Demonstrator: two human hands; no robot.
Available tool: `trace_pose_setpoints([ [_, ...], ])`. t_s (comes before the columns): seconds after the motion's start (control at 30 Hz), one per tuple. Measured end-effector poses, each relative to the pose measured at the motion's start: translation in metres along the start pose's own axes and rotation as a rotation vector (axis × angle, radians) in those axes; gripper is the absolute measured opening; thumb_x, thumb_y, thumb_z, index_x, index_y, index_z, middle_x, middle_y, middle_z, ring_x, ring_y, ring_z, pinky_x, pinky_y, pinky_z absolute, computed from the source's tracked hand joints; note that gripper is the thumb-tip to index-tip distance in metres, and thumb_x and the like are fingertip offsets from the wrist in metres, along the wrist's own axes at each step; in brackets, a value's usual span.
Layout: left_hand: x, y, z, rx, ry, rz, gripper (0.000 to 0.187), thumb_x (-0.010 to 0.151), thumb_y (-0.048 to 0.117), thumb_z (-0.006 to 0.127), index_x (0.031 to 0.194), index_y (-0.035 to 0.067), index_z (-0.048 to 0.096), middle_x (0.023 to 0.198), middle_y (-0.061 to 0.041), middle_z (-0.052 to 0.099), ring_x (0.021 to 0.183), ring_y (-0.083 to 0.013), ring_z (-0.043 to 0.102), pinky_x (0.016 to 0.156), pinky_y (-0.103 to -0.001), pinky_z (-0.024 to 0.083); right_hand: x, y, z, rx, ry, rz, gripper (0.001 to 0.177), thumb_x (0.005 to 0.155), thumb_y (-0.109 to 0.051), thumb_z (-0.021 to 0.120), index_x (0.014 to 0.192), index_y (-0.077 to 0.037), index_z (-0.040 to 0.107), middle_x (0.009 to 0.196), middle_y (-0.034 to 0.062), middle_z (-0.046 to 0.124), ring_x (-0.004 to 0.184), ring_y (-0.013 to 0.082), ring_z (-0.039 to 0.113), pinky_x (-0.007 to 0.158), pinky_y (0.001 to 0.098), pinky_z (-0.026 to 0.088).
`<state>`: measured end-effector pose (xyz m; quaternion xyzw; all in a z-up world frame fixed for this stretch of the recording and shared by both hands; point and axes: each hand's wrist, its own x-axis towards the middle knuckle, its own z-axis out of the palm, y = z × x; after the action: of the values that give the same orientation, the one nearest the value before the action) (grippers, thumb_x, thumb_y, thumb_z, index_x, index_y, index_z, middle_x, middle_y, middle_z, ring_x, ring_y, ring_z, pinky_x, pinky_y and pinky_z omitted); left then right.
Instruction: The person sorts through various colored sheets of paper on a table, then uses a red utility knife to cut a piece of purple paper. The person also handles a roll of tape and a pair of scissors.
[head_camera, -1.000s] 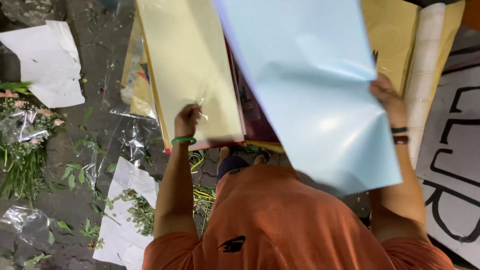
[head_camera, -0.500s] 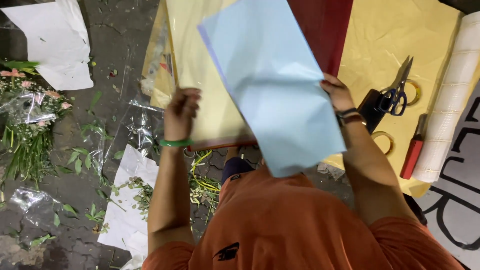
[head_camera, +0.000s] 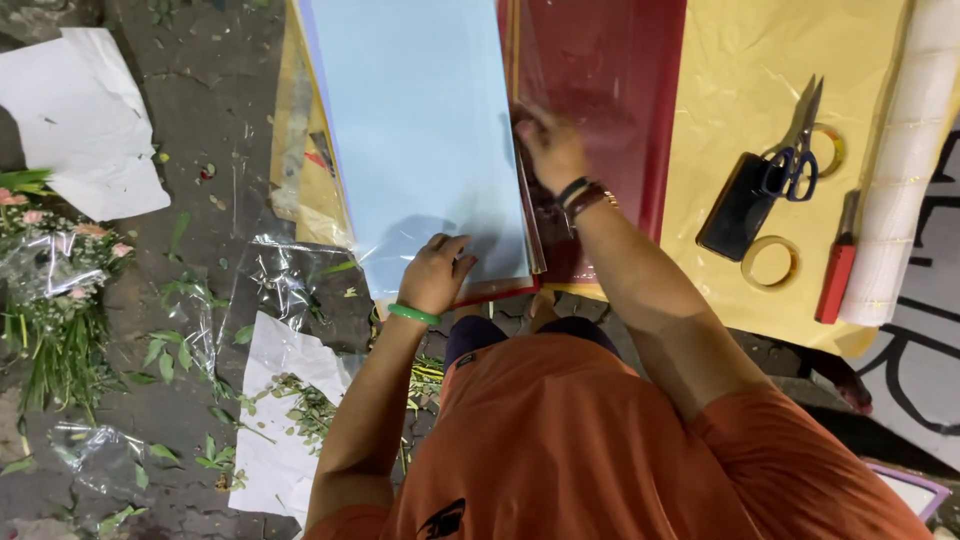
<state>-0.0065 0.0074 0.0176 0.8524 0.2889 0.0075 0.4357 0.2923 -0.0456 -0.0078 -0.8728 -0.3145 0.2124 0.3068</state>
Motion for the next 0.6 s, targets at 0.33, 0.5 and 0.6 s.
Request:
trace_pose_setpoints([
  [0.33,-0.003,0.026,0.039,0.449,-0.128,0.213,0.084,0.092,0.056,0.074,0.163,0.036,0.035,0.169,-0.016,0.022,0.15,-0.0407,0.032,0.113,-0.06,0.036,-0.015,0.109,-0.017,-0.312,0.039,0.402,0.089,0.087,-0.044,0.086,0.144,0.002,0.034,0.13,0.0306,0.057,0.112,0.0503,0.07,0.098,0.06,0.06],
  [0.5,0.007,0.007,0.057,0.545,-0.301,0.111,0.088,0.097,0.046,0.072,0.168,0.04,0.02,0.174,-0.013,0.007,0.156,-0.0387,0.017,0.116,-0.059,0.027,-0.031,0.088,-0.096,-0.198,0.143,0.204,0.021,0.094,-0.041,0.074,0.109,-0.026,0.079,0.105,0.0063,0.079,0.106,0.0367,0.074,0.091,0.0516,0.06],
  [0.6,0.014,0.011,0.06,0.511,-0.373,0.002,0.086,0.098,0.052,0.067,0.168,0.042,0.02,0.176,-0.01,0.003,0.158,-0.0366,0.011,0.121,-0.059,0.021,-0.056,0.1,-0.16,0.02,0.324,0.036,0.017,0.096,-0.015,0.067,0.108,-0.021,0.078,0.102,0.01,0.077,0.101,0.0378,0.074,0.089,0.0509,0.059],
])
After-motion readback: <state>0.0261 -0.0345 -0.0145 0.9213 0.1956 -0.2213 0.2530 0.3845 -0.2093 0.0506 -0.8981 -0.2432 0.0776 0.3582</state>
